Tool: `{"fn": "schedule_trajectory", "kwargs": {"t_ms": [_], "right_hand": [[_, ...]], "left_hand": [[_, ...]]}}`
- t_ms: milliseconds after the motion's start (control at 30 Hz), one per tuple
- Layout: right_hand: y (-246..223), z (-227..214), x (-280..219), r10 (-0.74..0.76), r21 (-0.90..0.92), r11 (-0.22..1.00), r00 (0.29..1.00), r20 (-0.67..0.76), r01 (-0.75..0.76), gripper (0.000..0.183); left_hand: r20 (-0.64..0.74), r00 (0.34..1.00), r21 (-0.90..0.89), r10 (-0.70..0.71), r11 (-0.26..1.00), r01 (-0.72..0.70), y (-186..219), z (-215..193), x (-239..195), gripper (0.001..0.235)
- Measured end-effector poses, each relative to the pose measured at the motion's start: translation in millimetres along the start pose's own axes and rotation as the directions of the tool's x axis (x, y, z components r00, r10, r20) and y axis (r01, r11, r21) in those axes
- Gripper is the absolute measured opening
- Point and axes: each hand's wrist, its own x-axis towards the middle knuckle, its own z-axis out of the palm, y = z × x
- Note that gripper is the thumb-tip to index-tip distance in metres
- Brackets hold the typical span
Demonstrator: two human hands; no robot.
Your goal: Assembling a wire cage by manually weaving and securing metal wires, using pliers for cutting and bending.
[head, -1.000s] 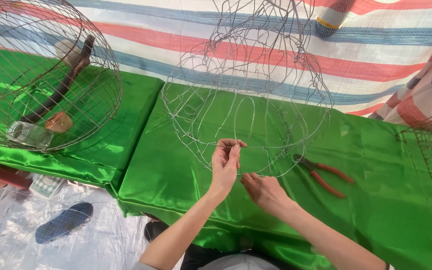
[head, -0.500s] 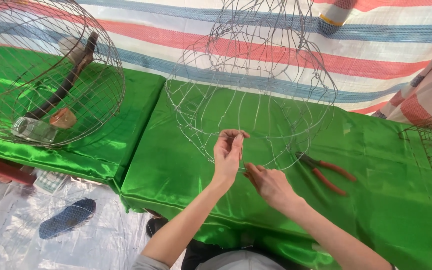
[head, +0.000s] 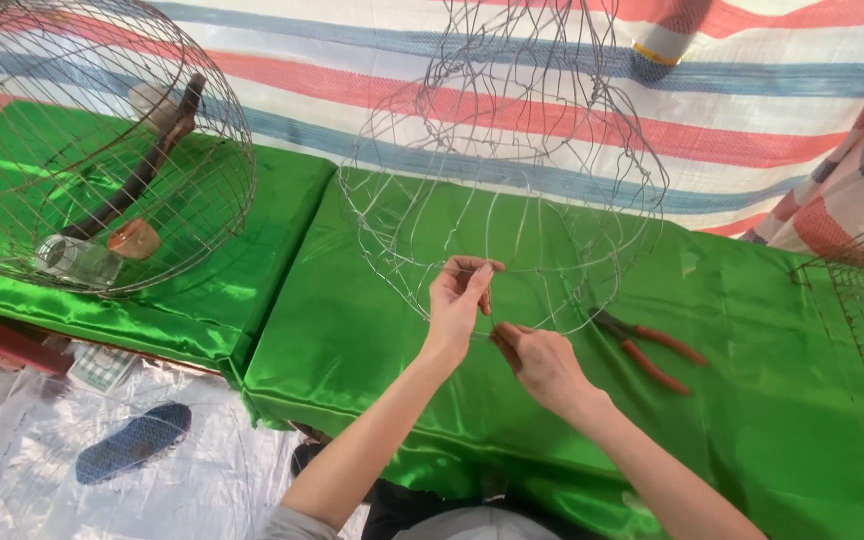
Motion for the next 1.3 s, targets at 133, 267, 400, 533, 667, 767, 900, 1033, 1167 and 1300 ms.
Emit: {"fn": "schedule_trajectory", "kwargs": {"t_ms": [133, 267, 400, 533, 667, 767, 900, 1033, 1167, 1300], "right_hand": [[-2, -4, 4, 0.02, -0.075, 0.997, 1.0, 0.014, -0.019, 0.018], [6, -10, 11, 0.016, -0.085, 0.996, 1.0, -0.01, -0.017, 0.019], [-3, -49, 19, 0.005, -0.049, 0.999, 1.0, 0.025, -0.004, 0.026], [-11, -80, 36, -0.029, -0.088, 0.996, 0.999, -0.041, 0.026, 0.028], [-15, -108, 55, -0.056, -0.082, 0.995, 0.995, -0.085, 0.049, 0.03], [-16, -129, 67, 0.01, -0.047, 0.999, 1.0, -0.029, -0.011, 0.033], [-18, -151, 81, 0.006, -0.051, 0.999, 1.0, -0.024, -0.008, 0.031], [-21, -161, 82, -0.031, -0.042, 0.999, 0.998, -0.058, 0.029, 0.029], [-15, -160, 87, 0.038, -0.012, 0.999, 0.999, -0.019, -0.038, 0.032], [-13, -159, 86, -0.029, -0.04, 0.999, 0.997, -0.069, 0.026, 0.032]], "left_hand": [[0.089, 0.996, 0.01, 0.015, 1.0, -0.016, 12, -4, -3, 0.015], [0.125, 0.992, 0.035, 0.033, 0.999, -0.038, 23, -30, -33, 0.031], [0.091, 0.988, 0.161, -0.125, 0.981, 0.109, -25, -66, -42, 0.014], [0.031, 0.935, 0.023, -0.354, 0.935, 0.354, -49, -63, -24, 0.034], [0.101, 0.95, -0.217, -0.296, 0.925, 0.311, -46, -36, -3, 0.033], [0.128, 0.949, -0.338, -0.288, 0.887, 0.315, -49, -26, 4, 0.032], [0.138, 0.971, -0.454, -0.197, 0.859, 0.238, -45, -16, 15, 0.026], [0.134, 0.985, -0.475, -0.111, 0.865, 0.162, -52, -12, 22, 0.016], [0.17, 0.983, -0.495, -0.067, 0.857, 0.144, -55, -8, 23, 0.02], [0.186, 0.975, -0.591, -0.12, 0.779, 0.208, -54, -6, 26, 0.013]]}}
